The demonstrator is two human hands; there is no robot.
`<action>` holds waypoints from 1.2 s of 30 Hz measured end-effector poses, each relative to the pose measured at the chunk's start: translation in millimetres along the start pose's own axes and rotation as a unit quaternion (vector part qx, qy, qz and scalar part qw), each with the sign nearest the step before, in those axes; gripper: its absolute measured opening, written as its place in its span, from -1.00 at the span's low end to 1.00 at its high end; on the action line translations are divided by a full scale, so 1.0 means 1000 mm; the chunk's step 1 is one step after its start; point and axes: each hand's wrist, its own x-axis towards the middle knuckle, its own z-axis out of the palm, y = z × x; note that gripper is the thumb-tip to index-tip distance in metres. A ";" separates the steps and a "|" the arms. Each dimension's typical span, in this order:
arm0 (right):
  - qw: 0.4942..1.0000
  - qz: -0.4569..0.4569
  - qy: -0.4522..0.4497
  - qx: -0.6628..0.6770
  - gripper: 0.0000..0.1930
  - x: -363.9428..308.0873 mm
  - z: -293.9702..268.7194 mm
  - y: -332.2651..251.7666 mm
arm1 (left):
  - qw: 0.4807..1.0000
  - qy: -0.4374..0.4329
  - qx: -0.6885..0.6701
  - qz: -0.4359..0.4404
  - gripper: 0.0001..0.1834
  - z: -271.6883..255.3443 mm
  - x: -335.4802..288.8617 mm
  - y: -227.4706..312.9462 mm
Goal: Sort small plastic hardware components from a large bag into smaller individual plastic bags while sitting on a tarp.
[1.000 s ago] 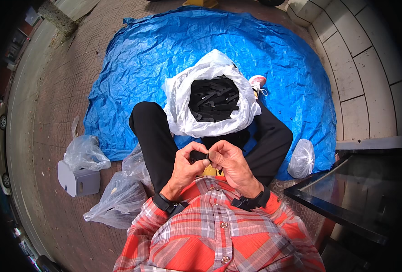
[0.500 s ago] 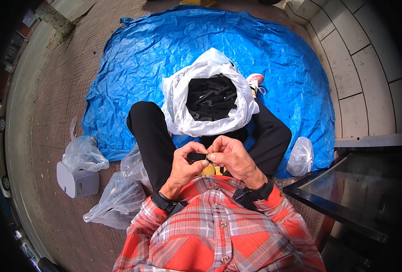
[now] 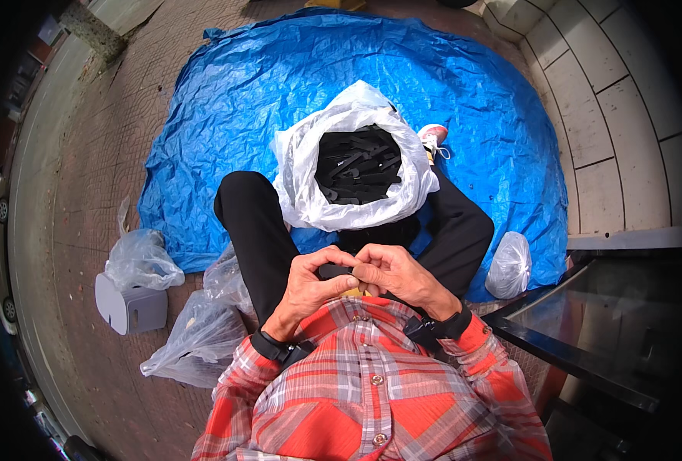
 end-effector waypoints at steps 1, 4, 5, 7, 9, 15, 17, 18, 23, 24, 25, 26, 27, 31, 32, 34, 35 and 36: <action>1.000 0.000 0.001 0.000 -0.74 0.000 -0.002 0.003 | 0.998 0.025 -0.030 -0.048 -0.72 0.004 0.000 0.007; 0.987 -0.103 0.074 -0.098 -0.79 0.004 -0.002 0.019 | 0.991 0.040 -0.042 -0.119 -0.65 0.003 -0.001 0.009; 0.987 -0.104 0.074 -0.097 -0.79 0.004 0.000 0.018 | 0.989 0.030 -0.025 -0.142 -0.62 0.002 -0.002 0.008; 0.955 -0.140 0.119 -0.232 -0.77 0.002 0.005 0.012 | 0.991 0.037 0.014 -0.128 -0.66 0.002 -0.004 0.005; 0.950 -0.148 0.137 -0.236 -0.72 0.007 0.004 0.023 | 0.985 0.011 0.169 0.022 -0.68 0.002 -0.004 0.004; 0.968 -0.140 0.158 -0.134 -0.77 0.003 -0.003 0.029 | 0.985 0.054 -0.004 -0.163 -0.75 0.007 -0.004 0.015; 0.972 -0.108 0.098 -0.184 -0.78 -0.004 -0.006 0.024 | 0.986 0.070 0.002 -0.150 -0.78 0.007 -0.005 0.012; 0.962 -0.137 0.100 -0.214 -0.80 -0.008 -0.004 0.022 | 0.985 0.084 0.021 -0.148 -0.81 0.009 -0.003 0.013; 0.951 -0.089 0.210 -0.209 -0.82 -0.009 0.000 0.047 | 0.939 0.037 0.340 0.046 -0.85 0.023 -0.002 -0.005; 0.965 -0.055 0.206 -0.150 -0.83 -0.008 -0.004 0.063 | 0.964 0.041 0.262 -0.033 -0.84 0.020 -0.001 -0.017; 0.975 -0.021 0.204 -0.088 -0.83 -0.005 -0.012 0.083 | 0.976 0.041 0.181 -0.112 -0.82 0.015 0.002 -0.026; 0.975 -0.005 0.221 0.023 -0.83 -0.002 -0.028 0.111 | 0.955 0.087 0.004 -0.285 -0.79 0.012 0.008 -0.023; 0.964 0.010 0.232 0.132 -0.83 -0.001 -0.046 0.133 | 0.951 0.082 -0.103 -0.279 -0.79 -0.004 0.007 -0.042; 0.888 0.026 0.384 0.250 -0.74 0.023 -0.116 0.167 | 0.936 0.118 -0.187 -0.275 -0.79 -0.008 0.004 -0.044; 0.873 0.016 0.403 0.275 -0.67 0.033 -0.132 0.174 | 0.932 0.104 -0.201 -0.281 -0.79 -0.007 0.004 -0.044; 0.869 0.041 0.466 0.161 -0.76 0.050 -0.162 0.188 | 0.927 0.070 -0.228 -0.290 -0.79 -0.012 0.002 -0.044; 0.878 0.071 0.469 0.070 -0.76 0.053 -0.186 0.202 | 0.927 0.061 -0.226 -0.291 -0.79 -0.009 0.005 -0.042; 0.837 0.143 0.527 -0.038 -0.75 0.052 -0.181 0.186 | 0.927 0.063 -0.225 -0.293 -0.79 -0.008 0.004 -0.035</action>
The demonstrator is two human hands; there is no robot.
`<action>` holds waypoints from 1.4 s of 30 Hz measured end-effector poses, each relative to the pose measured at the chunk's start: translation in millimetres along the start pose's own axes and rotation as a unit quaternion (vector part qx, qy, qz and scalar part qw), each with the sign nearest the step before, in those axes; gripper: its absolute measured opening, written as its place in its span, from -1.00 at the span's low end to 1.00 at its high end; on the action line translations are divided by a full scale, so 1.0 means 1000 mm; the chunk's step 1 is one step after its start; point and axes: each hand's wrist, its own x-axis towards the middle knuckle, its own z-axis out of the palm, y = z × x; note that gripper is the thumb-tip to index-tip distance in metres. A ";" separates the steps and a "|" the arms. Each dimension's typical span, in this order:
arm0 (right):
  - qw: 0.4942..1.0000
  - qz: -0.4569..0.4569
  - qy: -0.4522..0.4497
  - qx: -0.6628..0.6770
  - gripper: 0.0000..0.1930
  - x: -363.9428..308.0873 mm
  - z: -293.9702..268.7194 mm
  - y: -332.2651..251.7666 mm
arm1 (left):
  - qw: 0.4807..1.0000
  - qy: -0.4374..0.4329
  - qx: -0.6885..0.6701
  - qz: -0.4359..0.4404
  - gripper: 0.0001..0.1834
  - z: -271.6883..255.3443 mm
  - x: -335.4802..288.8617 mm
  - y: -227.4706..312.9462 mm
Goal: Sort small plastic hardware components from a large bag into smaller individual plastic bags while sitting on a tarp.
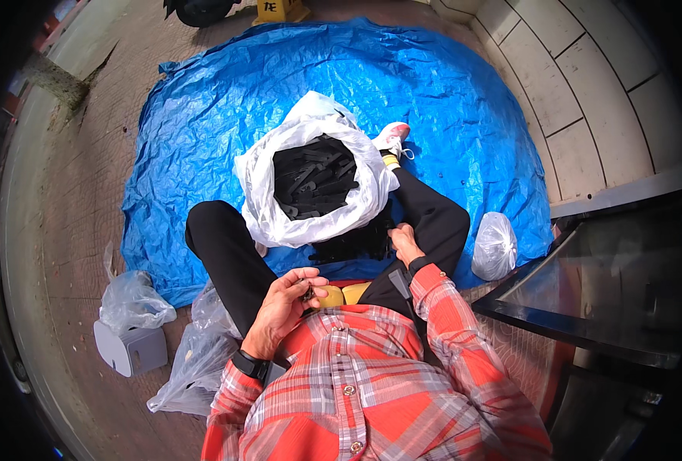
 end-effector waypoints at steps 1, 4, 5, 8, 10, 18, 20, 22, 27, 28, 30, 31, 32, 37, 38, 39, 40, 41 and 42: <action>0.989 0.012 0.085 -0.120 -0.74 -0.019 -0.004 -0.023 | 1.000 0.001 0.002 -0.002 -0.79 0.002 -0.003 0.002; 0.945 -0.262 0.194 0.025 -0.78 -0.018 0.008 -0.033 | 0.999 -0.003 -0.042 0.005 -0.77 -0.008 -0.011 -0.001; 0.936 -0.303 0.161 0.082 -0.79 -0.047 0.006 -0.061 | 0.998 0.003 -0.058 0.005 -0.75 -0.010 -0.014 -0.001; 0.877 -0.478 0.007 -0.047 -0.78 -0.087 0.020 -0.119 | 0.990 -0.096 -0.100 -0.011 -0.72 -0.027 -0.010 -0.004; 0.800 -0.577 0.003 -0.164 -0.75 -0.087 0.044 -0.143 | 0.993 -0.084 -0.088 -0.002 -0.69 -0.021 -0.013 -0.003; 0.749 -0.582 0.036 -0.315 -0.91 -0.077 0.036 -0.163 | 0.996 -0.063 -0.042 0.052 -0.68 -0.028 -0.021 0.013; 0.785 -0.574 -0.010 -0.232 -0.91 -0.103 0.018 -0.172 | 0.995 0.001 0.041 0.089 -0.71 -0.013 -0.020 0.024; 0.838 -0.499 -0.060 -0.213 -0.89 -0.145 -0.004 -0.189 | 0.993 -0.026 0.060 0.097 -0.73 0.002 -0.016 0.038; 0.892 -0.361 -0.237 -0.134 -0.83 -0.193 -0.021 -0.188 | 0.907 -0.006 0.331 0.261 -0.60 0.037 -0.005 0.046; 0.889 -0.355 -0.276 -0.088 -0.82 -0.202 -0.019 -0.185 | 0.905 -0.015 0.338 0.257 -0.64 0.039 -0.002 0.040; 0.887 -0.318 -0.334 -0.019 -0.73 -0.211 -0.010 -0.177 | 0.905 -0.020 0.310 0.289 -0.77 0.045 0.005 0.025; 0.875 -0.343 -0.340 0.019 -0.70 -0.210 -0.005 -0.170 | 0.904 -0.021 0.314 0.288 -0.77 0.044 0.003 0.024; 0.871 -0.385 -0.305 -0.001 -0.67 -0.210 -0.006 -0.168 | 0.946 -0.005 0.235 0.224 -0.80 0.044 -0.001 0.025; 0.889 -0.286 -0.359 0.001 -0.69 -0.215 0.000 -0.141 | 0.980 0.060 0.102 0.159 -0.80 0.042 -0.010 0.021; 0.882 -0.326 -0.341 -0.012 -0.69 -0.215 0.002 -0.138 | 0.978 0.043 0.124 0.162 -0.73 0.035 -0.009 0.019; 0.874 -0.365 -0.320 -0.025 -0.67 -0.215 0.002 -0.136 | 0.978 0.043 0.125 0.161 -0.73 0.033 -0.009 0.019; 0.875 -0.364 -0.319 -0.025 -0.67 -0.216 0.001 -0.137 | 0.985 0.037 0.078 0.150 -0.69 0.033 -0.009 0.019; 0.884 -0.338 -0.322 0.005 -0.64 -0.217 -0.002 -0.138 | 0.989 0.031 0.031 0.139 -0.64 0.032 -0.009 0.019; 0.891 -0.312 -0.326 0.037 -0.60 -0.216 -0.004 -0.139 | 0.993 0.009 -0.030 0.112 -0.59 0.029 -0.013 0.022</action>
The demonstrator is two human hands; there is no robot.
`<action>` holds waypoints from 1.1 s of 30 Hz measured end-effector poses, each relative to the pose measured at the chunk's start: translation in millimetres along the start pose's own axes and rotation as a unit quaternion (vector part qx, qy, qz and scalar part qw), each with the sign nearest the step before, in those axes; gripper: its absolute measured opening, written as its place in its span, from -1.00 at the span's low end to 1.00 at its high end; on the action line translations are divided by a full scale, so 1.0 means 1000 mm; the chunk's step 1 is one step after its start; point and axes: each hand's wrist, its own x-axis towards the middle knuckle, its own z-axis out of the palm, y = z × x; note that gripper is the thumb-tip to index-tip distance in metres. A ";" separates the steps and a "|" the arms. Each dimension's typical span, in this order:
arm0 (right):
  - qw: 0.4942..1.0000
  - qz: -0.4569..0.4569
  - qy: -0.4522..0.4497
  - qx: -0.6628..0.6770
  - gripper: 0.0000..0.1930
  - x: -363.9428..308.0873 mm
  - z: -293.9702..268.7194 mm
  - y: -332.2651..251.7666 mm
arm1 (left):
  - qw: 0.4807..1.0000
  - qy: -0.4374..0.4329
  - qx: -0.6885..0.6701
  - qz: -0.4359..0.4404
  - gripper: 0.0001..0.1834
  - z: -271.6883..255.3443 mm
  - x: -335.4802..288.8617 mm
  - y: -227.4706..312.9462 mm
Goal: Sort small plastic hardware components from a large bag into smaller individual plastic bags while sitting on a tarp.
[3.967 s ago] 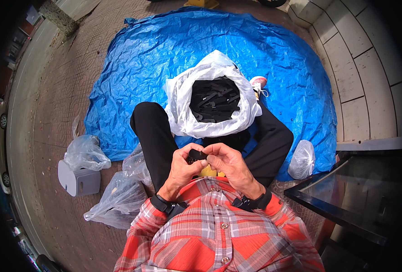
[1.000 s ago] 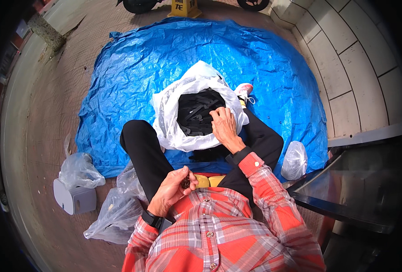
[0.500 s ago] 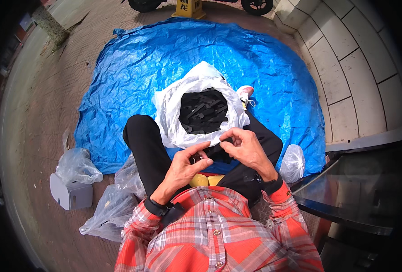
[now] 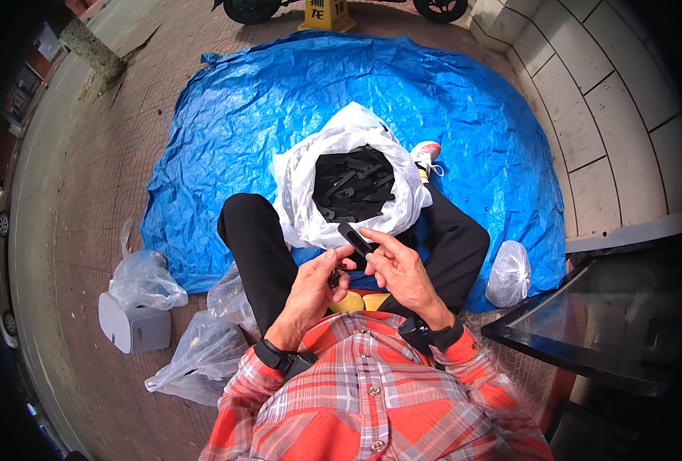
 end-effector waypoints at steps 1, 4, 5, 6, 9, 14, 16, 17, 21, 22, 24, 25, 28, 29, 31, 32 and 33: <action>1.000 0.000 0.000 0.001 -0.60 0.000 -0.003 0.001 | 1.000 0.001 0.001 0.000 -0.59 -0.003 0.000 0.001; 1.000 0.005 0.008 -0.001 -0.60 -0.003 -0.009 0.001 | 0.999 -0.047 -0.008 0.004 -0.62 -0.018 0.000 0.003; 1.000 0.007 0.006 0.000 -0.60 -0.005 -0.009 0.000 | 0.999 -0.044 -0.008 0.003 -0.62 -0.020 -0.002 0.004; 1.000 0.011 0.006 0.000 -0.59 -0.006 -0.009 -0.001 | 0.999 -0.044 -0.023 -0.009 -0.65 -0.021 -0.003 0.006; 1.000 0.015 0.008 -0.006 -0.62 -0.008 -0.008 0.005 | 0.997 -0.048 -0.058 -0.016 -0.71 -0.022 -0.004 0.006; 0.999 0.038 0.019 0.016 -0.77 -0.009 -0.007 0.021 | 0.995 -0.064 -0.074 0.002 -0.75 -0.022 -0.002 0.005; 0.998 0.051 0.012 0.024 -0.77 -0.010 -0.008 0.022 | 0.996 -0.071 -0.055 0.013 -0.75 -0.023 -0.002 0.006; 0.997 0.064 0.004 0.031 -0.76 -0.011 -0.008 0.022 | 0.996 -0.071 -0.055 0.012 -0.75 -0.022 -0.003 0.007; 0.996 0.073 -0.002 0.043 -0.76 -0.011 -0.008 0.026 | 0.997 -0.055 -0.036 0.030 -0.70 -0.020 -0.002 0.009; 0.997 0.067 -0.003 0.047 -0.76 -0.011 -0.008 0.027 | 0.998 -0.045 -0.016 0.032 -0.67 -0.020 -0.001 0.009; 0.997 0.061 -0.003 0.051 -0.76 -0.012 -0.007 0.028 | 0.999 -0.035 -0.026 0.023 -0.66 -0.018 -0.001 0.009; 0.996 0.064 -0.006 0.055 -0.76 -0.013 -0.006 0.028 | 0.999 -0.025 -0.037 0.013 -0.65 -0.018 -0.001 0.009; 0.996 0.067 -0.011 0.059 -0.77 -0.013 -0.003 0.026 | 0.999 -0.007 -0.030 -0.009 -0.65 -0.021 0.001 0.007; 0.996 0.067 -0.014 0.058 -0.77 -0.013 -0.002 0.026 | 0.999 -0.007 -0.030 -0.010 -0.65 -0.020 0.001 0.006; 0.996 0.066 -0.013 0.059 -0.77 -0.013 -0.001 0.028 | 1.000 -0.009 0.016 0.023 -0.66 -0.019 0.002 0.003; 0.996 0.065 -0.014 0.059 -0.77 -0.013 -0.001 0.029 | 1.000 -0.009 0.017 0.023 -0.66 -0.019 0.003 0.001; 0.996 0.065 -0.014 0.059 -0.77 -0.013 -0.001 0.030 | 0.997 -0.003 0.062 0.047 -0.65 -0.020 0.004 0.000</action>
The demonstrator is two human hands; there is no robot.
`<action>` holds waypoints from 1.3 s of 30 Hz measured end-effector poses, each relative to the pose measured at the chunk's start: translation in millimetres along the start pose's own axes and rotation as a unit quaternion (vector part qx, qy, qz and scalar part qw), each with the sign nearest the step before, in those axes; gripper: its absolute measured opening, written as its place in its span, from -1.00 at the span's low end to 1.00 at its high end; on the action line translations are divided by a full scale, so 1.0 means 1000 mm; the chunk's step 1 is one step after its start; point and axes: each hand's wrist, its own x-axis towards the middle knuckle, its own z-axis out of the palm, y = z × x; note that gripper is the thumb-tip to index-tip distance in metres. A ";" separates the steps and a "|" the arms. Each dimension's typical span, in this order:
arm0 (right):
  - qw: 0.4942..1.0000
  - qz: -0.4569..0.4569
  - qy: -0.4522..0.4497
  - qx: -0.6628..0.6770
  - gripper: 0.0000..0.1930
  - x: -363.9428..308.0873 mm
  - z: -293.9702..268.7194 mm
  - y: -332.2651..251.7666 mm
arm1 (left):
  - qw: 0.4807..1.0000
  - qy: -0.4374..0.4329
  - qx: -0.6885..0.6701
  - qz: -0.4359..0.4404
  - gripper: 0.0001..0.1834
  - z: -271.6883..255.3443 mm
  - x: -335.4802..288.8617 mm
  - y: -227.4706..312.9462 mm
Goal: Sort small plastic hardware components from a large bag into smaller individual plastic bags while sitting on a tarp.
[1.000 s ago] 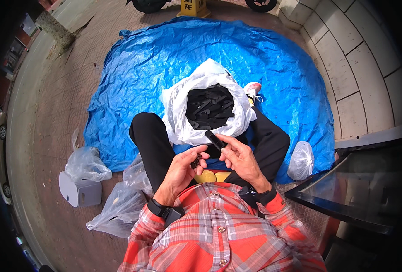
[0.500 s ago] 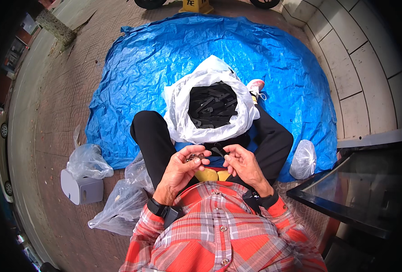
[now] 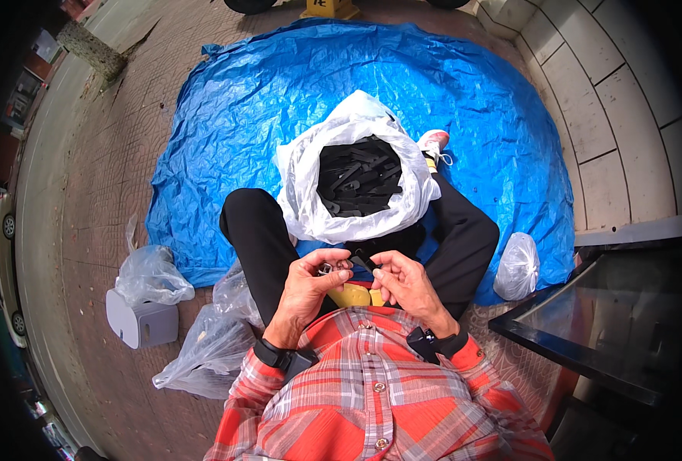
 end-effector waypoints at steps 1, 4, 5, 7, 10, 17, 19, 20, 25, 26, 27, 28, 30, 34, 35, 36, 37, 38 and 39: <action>1.000 -0.002 0.002 0.002 -0.77 0.000 0.000 0.001 | 0.999 0.005 0.046 0.024 -0.65 0.000 0.001 -0.001; 1.000 0.000 0.008 0.009 -0.76 0.001 0.001 0.002 | 0.997 0.010 0.079 0.010 -0.65 0.004 -0.001 0.003; 1.000 0.003 0.012 0.012 -0.75 0.002 0.001 0.002 | 0.997 0.011 0.078 0.010 -0.65 0.007 -0.001 0.005; 1.000 0.000 0.008 0.006 -0.75 0.003 0.002 0.002 | 0.998 0.019 -0.013 -0.053 -0.68 0.010 -0.002 0.008; 1.000 -0.001 0.003 0.002 -0.74 0.002 0.002 0.001 | 0.993 -0.022 -0.102 -0.057 -0.73 0.000 0.000 0.003; 0.999 0.018 -0.018 0.048 -0.74 -0.003 0.000 -0.003 | 0.997 -0.021 -0.052 -0.045 -0.75 -0.004 -0.001 0.011; 0.999 0.022 -0.020 0.042 -0.76 -0.003 0.002 -0.003 | 0.999 0.003 -0.026 -0.046 -0.73 -0.010 0.000 0.006; 0.999 0.027 -0.022 0.035 -0.78 -0.003 0.003 -0.003 | 0.999 0.003 -0.026 -0.045 -0.73 -0.016 0.002 0.001; 0.997 0.054 -0.054 0.010 -0.78 -0.003 0.010 -0.004 | 0.993 0.019 -0.102 -0.055 -0.69 -0.010 0.000 0.001; 0.997 0.050 -0.064 -0.001 -0.77 -0.003 0.010 -0.002 | 0.993 0.019 -0.102 -0.055 -0.69 -0.007 -0.001 0.002; 0.997 0.050 -0.064 -0.001 -0.77 -0.003 0.010 -0.003 | 0.996 0.019 -0.071 -0.058 -0.71 -0.006 -0.002 0.003; 0.997 0.050 -0.067 -0.003 -0.77 -0.004 0.010 -0.004 | 0.997 0.020 -0.039 -0.060 -0.73 -0.004 -0.002 0.004; 0.996 0.049 -0.070 -0.005 -0.78 -0.005 0.009 -0.007 | 0.999 0.015 -0.016 -0.043 -0.75 -0.003 -0.004 0.004; 0.995 0.053 -0.086 0.018 -0.78 -0.006 0.006 -0.010 | 0.999 -0.025 0.038 -0.010 -0.78 -0.008 -0.004 0.002; 0.994 0.054 -0.091 0.031 -0.78 -0.007 0.005 -0.010 | 0.999 -0.025 0.038 -0.010 -0.78 -0.008 -0.004 0.002; 0.994 0.054 -0.090 0.031 -0.78 -0.007 0.004 -0.008 | 0.999 -0.023 0.044 -0.013 -0.78 -0.007 -0.005 0.002; 0.988 0.062 -0.109 0.090 -0.77 -0.007 0.001 -0.005 | 0.998 -0.021 0.050 -0.015 -0.78 -0.006 -0.005 0.003; 0.978 0.069 -0.127 0.148 -0.77 -0.006 0.000 -0.003 | 0.998 -0.022 0.050 -0.015 -0.78 -0.005 -0.006 0.004; 0.978 0.070 -0.127 0.149 -0.77 -0.006 0.001 -0.003 | 0.997 -0.043 0.056 0.003 -0.79 -0.005 -0.009 0.004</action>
